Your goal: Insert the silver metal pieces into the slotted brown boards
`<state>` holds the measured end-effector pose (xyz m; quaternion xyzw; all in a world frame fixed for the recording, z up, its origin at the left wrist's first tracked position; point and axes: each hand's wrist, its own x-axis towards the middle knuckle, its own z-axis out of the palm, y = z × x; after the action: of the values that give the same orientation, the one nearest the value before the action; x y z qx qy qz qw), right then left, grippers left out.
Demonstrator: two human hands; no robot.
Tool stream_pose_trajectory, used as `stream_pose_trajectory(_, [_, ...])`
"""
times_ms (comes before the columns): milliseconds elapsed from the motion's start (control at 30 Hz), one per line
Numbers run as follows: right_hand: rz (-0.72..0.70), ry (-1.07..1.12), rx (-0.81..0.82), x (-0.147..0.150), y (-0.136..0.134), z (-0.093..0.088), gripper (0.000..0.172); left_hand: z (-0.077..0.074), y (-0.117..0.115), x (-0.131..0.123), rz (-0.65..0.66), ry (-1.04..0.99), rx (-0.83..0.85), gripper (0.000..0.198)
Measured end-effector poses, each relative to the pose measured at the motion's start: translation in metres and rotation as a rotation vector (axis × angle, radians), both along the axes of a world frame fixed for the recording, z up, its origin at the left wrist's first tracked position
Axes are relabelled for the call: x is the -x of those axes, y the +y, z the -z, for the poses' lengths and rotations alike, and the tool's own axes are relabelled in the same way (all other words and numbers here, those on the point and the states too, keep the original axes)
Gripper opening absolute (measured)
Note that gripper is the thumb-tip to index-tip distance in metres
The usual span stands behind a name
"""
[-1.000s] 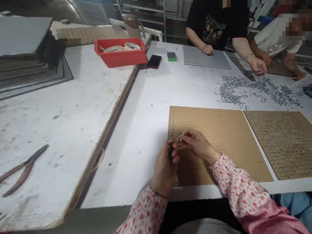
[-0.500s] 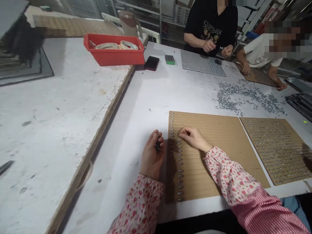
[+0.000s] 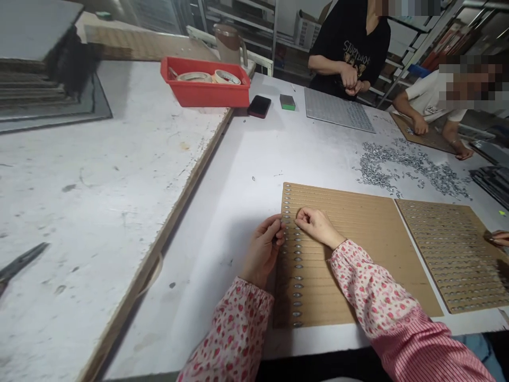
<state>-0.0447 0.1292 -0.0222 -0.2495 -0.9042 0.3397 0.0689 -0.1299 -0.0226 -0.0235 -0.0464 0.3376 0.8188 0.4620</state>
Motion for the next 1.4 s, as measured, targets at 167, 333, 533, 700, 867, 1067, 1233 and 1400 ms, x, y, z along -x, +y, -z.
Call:
stream_pose_trajectory(167, [0.0,0.269,0.609,-0.003,-0.017,0.004,0.032,-0.002,0.001,-0.004,0.051,0.041,0.032,0.032])
stream_pose_trajectory(333, [0.121,0.416,0.827,0.003,-0.028,0.0,0.032,0.0,0.002,-0.004,0.086,0.05,0.021,0.027])
stream_pose_trajectory(533, [0.237,0.442,0.597,-0.003,-0.004,0.002,0.03,0.001,0.005,0.005,-0.103,-0.196,0.051,0.014])
stream_pose_trajectory(700, [0.08,0.239,0.227,-0.008,0.001,0.002,0.017,-0.01,-0.001,0.017,-0.248,-0.33,0.055,0.024])
stream_pose_trajectory(867, [-0.101,0.104,-0.132,-0.003,-0.004,-0.005,0.006,-0.01,-0.008,0.021,-0.194,-0.378,-0.065,0.014])
stream_pose_trajectory(1067, [-0.091,-0.014,-0.175,0.001,0.006,-0.003,0.007,-0.004,-0.005,0.017,-0.166,-0.301,-0.045,0.019])
stream_pose_trajectory(1233, [-0.05,0.015,-0.134,0.004,0.012,0.002,0.009,0.002,-0.002,0.015,-0.151,-0.272,-0.023,0.014])
stream_pose_trajectory(1400, [-0.112,0.01,-0.217,0.01,0.016,0.008,0.011,0.005,-0.002,0.013,-0.123,-0.2,0.014,0.008])
